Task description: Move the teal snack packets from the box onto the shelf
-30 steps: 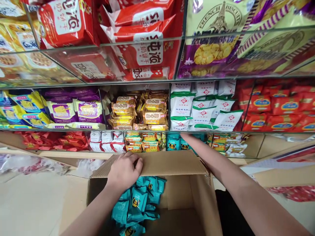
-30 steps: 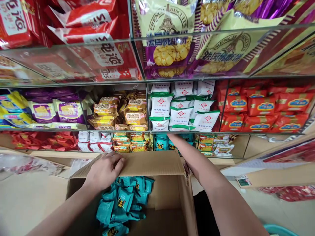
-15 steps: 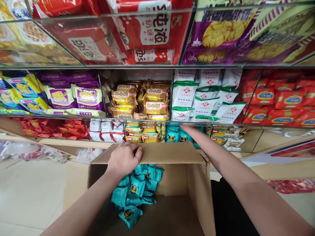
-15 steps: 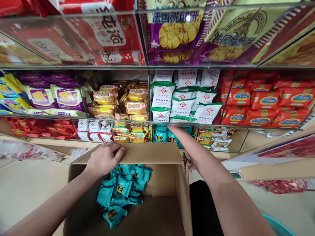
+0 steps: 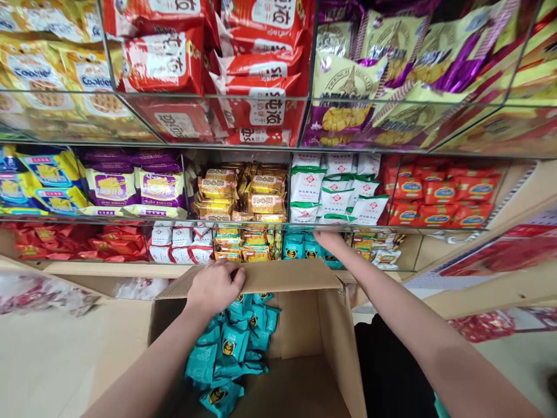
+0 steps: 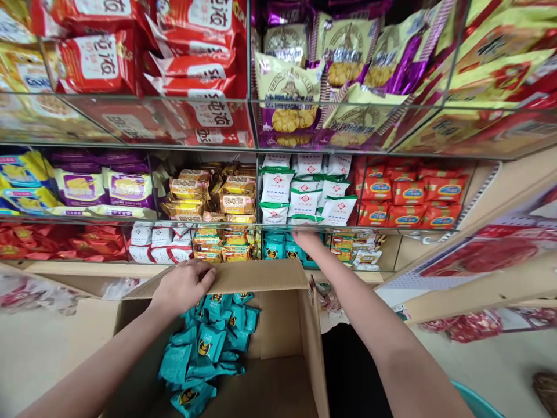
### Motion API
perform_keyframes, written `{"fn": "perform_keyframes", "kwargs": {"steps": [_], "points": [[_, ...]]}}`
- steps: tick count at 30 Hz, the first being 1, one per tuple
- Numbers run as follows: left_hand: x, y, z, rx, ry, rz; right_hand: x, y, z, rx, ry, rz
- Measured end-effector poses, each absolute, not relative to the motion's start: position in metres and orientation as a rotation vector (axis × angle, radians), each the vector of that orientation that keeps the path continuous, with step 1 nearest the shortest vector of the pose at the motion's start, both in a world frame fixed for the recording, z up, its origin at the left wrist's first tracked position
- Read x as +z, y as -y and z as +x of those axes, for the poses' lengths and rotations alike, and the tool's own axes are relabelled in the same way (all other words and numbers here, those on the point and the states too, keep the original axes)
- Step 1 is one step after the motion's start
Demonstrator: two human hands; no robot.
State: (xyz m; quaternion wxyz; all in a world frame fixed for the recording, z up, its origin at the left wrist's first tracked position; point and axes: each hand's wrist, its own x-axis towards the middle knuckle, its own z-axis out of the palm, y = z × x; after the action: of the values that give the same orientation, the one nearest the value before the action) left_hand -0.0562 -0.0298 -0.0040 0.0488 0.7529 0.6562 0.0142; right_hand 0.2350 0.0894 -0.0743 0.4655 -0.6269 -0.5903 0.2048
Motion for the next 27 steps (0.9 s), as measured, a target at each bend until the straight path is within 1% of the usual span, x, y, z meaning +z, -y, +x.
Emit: {"fn": "perform_keyframes", "kwargs": {"steps": [5,10,12,14,15,17,19,20,22,25,27], "points": [[-0.004,0.029,-0.058,0.068,-1.988,2.281,-0.078,-0.022,0.253,0.433,1.615,-1.432],[-0.001,0.027,-0.062,0.134,-1.972,2.317,-0.088,0.056,0.261,0.487,1.467,-1.408],[0.0,0.031,-0.065,0.256,-1.994,2.411,-0.094,0.085,0.262,0.488,1.398,-1.425],[-0.007,0.043,-0.067,0.472,-2.005,2.593,-0.102,0.11,0.263,0.503,1.375,-1.449],[-0.014,0.051,-0.067,0.591,-1.945,2.713,-0.108,0.12,0.263,0.522,1.358,-1.465],[-0.038,0.07,-0.065,0.747,-1.445,2.948,-0.12,0.135,0.261,0.565,1.284,-1.515],[-0.071,0.086,-0.063,0.75,-1.106,2.96,-0.132,0.142,0.258,0.574,1.208,-1.566],[-0.089,0.09,-0.063,0.686,-1.084,2.948,-0.138,0.143,0.256,0.567,1.205,-1.581],[-0.124,0.089,-0.065,0.558,-1.255,2.897,-0.148,0.142,0.252,0.563,1.271,-1.591],[-0.163,0.069,-0.075,0.427,-1.929,2.603,-0.159,0.133,0.251,0.598,1.373,-1.603],[-0.178,0.054,-0.084,0.262,-2.148,2.451,-0.158,0.124,0.255,0.585,1.398,-1.594]]}}
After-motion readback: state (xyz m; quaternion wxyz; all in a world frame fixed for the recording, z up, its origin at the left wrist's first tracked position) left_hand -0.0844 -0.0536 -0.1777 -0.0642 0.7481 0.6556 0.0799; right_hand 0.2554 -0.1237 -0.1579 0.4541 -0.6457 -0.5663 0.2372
